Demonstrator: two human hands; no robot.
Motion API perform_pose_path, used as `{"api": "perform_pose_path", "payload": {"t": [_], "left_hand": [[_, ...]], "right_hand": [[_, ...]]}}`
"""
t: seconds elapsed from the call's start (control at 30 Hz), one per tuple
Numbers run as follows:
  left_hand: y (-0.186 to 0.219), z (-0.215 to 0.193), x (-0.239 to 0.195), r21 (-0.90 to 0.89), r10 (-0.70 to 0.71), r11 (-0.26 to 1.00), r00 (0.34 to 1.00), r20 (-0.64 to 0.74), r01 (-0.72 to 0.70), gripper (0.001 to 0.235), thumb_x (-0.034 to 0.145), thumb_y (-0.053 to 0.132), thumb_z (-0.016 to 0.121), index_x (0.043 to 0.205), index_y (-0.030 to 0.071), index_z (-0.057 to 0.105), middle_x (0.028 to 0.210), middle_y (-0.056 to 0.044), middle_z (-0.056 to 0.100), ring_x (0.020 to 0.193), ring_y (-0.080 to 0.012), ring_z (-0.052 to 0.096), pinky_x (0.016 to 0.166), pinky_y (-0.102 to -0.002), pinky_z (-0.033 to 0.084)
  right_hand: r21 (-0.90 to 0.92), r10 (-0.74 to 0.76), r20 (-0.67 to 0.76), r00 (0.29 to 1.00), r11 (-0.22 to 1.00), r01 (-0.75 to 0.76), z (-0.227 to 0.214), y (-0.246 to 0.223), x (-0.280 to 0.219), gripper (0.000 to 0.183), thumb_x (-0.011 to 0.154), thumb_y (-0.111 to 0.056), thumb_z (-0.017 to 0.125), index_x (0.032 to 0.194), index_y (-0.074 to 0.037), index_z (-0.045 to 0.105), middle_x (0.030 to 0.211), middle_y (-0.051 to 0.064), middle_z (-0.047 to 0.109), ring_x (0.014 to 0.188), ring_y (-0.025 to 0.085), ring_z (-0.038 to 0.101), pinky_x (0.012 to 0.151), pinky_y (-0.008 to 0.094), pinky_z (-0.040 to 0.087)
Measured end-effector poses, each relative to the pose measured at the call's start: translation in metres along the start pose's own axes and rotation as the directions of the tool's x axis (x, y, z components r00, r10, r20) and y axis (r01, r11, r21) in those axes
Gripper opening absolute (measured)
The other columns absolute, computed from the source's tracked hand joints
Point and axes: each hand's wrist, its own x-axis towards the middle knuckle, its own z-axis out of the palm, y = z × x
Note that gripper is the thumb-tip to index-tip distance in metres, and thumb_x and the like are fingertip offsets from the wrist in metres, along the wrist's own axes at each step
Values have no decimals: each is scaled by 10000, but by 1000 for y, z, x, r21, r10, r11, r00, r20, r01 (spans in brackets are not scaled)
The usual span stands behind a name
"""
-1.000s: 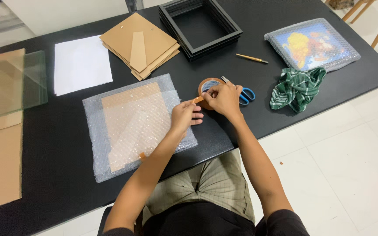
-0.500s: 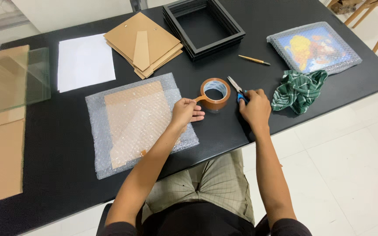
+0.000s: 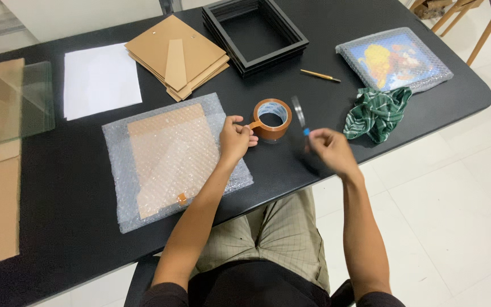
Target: The person wraps a picture frame in bubble wrap and secures the edges with tape using scissors to cut the tape strips.
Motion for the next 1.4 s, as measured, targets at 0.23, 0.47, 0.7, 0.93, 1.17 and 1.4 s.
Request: {"api": "perform_pose_path", "payload": {"t": [0.23,0.47,0.7,0.93,1.17,1.4], "left_hand": [[-8,-2,6,-5,30,1000,999,12,-30,362,1013,33,490,1347,-93,432,960,-250,689,759,-310,788,674,-336,736],[-8,-5,8,-29,30,999,1000,4,-29,357,989,9,493,1330,-89,452,932,-283,698,723,-333,780,646,-349,736],[-21,-6,20,-99,51,994,998,-43,-55,323,997,-10,481,1304,-106,453,930,-295,686,736,-357,779,644,-380,733],[-9,-6,9,-119,41,992,999,-3,-41,328,976,-13,481,1294,-94,474,926,-306,698,726,-362,780,647,-386,736],[-5,-2,6,-119,16,993,1000,-1,-16,347,983,7,517,1311,-88,456,942,-322,710,736,-370,786,672,-403,735],[-13,1,10,-148,10,989,1000,-10,-12,361,970,-2,531,1309,-90,442,934,-341,712,721,-372,781,668,-397,726]], "right_hand": [[383,194,497,846,825,-415,40,-24,-43,464,967,-435,728,905,24,713,599,132,608,346,39,348,311,167,264],[360,217,568,794,802,-477,66,-47,-41,457,997,-393,733,848,37,681,557,165,563,297,27,279,275,185,228],[365,215,528,822,816,-448,80,-50,-29,454,994,-423,744,845,4,697,561,144,567,321,33,291,287,180,233],[374,216,515,830,814,-444,74,-60,-36,441,993,-395,742,828,10,688,567,151,560,337,42,296,304,185,239],[356,236,498,834,821,-446,69,-63,-34,423,990,-381,751,831,6,690,579,155,569,354,54,313,320,191,248],[332,238,494,837,838,-434,76,-59,-26,421,980,-380,768,823,3,688,574,147,575,363,38,305,321,176,240]]}}
